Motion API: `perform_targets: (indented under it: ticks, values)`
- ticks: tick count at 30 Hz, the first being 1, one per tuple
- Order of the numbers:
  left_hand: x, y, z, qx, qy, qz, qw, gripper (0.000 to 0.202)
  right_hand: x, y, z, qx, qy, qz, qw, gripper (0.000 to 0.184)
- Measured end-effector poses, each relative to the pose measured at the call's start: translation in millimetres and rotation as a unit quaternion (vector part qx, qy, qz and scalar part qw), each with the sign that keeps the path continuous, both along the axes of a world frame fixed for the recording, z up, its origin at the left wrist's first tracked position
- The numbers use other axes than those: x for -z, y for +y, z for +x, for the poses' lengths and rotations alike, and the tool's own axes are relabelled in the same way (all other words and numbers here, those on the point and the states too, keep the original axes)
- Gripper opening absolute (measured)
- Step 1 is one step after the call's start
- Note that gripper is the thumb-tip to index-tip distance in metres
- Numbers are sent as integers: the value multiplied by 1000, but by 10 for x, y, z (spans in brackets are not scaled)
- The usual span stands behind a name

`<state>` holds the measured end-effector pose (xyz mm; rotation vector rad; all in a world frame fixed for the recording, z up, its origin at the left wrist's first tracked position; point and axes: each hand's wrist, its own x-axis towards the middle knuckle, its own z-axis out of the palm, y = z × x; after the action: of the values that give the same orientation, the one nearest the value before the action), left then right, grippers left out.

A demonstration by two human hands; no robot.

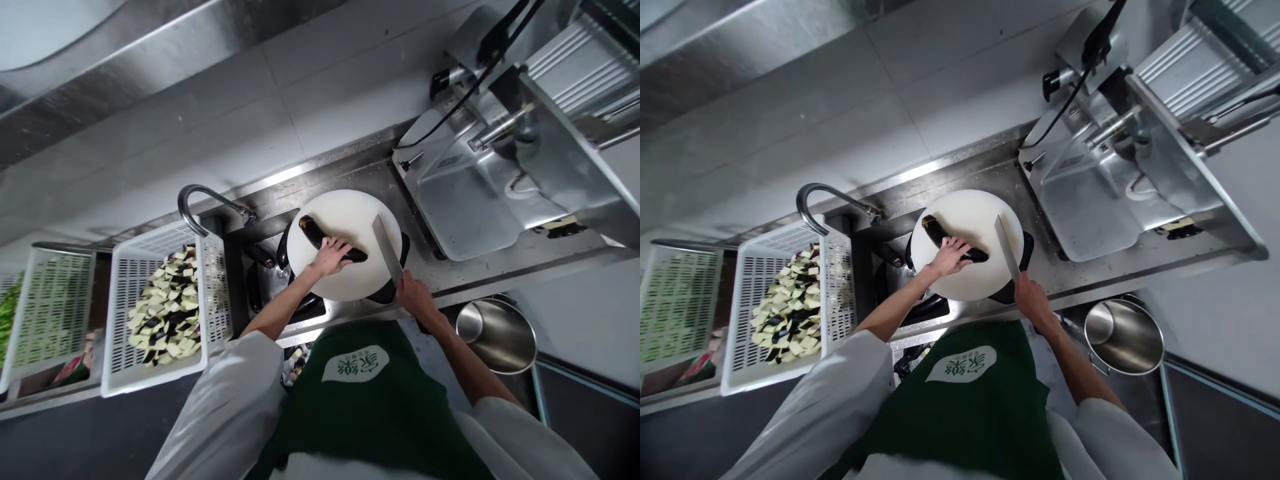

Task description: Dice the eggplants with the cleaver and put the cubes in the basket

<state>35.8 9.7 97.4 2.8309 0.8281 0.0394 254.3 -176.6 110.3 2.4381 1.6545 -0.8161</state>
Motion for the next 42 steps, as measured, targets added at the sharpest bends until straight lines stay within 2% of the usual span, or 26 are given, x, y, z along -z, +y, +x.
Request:
perform_targets:
  ticks: [2,5,8,11,14,17,20,23,24,25,26,28,29,30,32,34,37,39,42]
  values:
    - [47,-54,-65,-25,2,22,999,46,-43,-16,-23,-2,-5,10,1000,30]
    - [228,-265,-72,-92,-23,50,994,47,-158,-83,-103,-19,0,26,999,31]
    - [387,-423,-44,-120,-56,63,989,45,-298,-193,-194,-47,7,24,999,27]
    - [438,-435,-27,-127,-73,65,987,46,-420,-291,-244,-65,7,10,998,25]
    - [417,-402,-5,-132,-72,51,987,46,-473,-285,-257,-73,6,-14,997,24]
    - [378,-394,36,-133,-69,22,988,48,-400,-93,-284,-80,-4,-28,996,26]
    - [323,-403,35,-136,-65,-7,989,49,-218,205,-347,-89,0,-18,996,27]
    - [251,-428,-104,-124,-81,-32,988,46,-40,414,-381,-85,3,-13,996,31]
    - [232,-439,-179,-146,-98,-34,984,44,1,446,-377,-81,1,-12,997,33]
    - [220,-449,-260,-198,-123,-32,972,42,29,461,-366,-79,1,-11,997,34]
    - [219,-453,-336,-277,-153,-25,948,43,47,464,-351,-78,1,-8,997,35]
    - [248,-429,-435,-452,-220,-18,864,52,56,453,-322,-76,0,-1,997,36]
    - [276,-394,-442,-511,-251,-26,822,61,52,447,-312,-75,-1,2,997,35]
    - [308,-343,-415,-544,-276,-40,791,71,46,443,-306,-74,-3,2,997,35]
    - [370,-201,-277,-554,-304,-75,772,88,37,446,-302,-71,-7,1,997,35]
    - [392,-34,-91,-552,-297,-93,774,94,36,454,-293,-69,-8,4,998,35]
    - [313,153,58,-540,-269,-106,790,93,33,463,-252,-67,-1,14,998,35]
    - [210,171,-8,-485,-270,-116,824,88,19,467,-216,-65,5,16,998,36]
    - [46,23,-287,-353,-270,-139,885,79,-23,454,-192,-66,5,12,998,38]
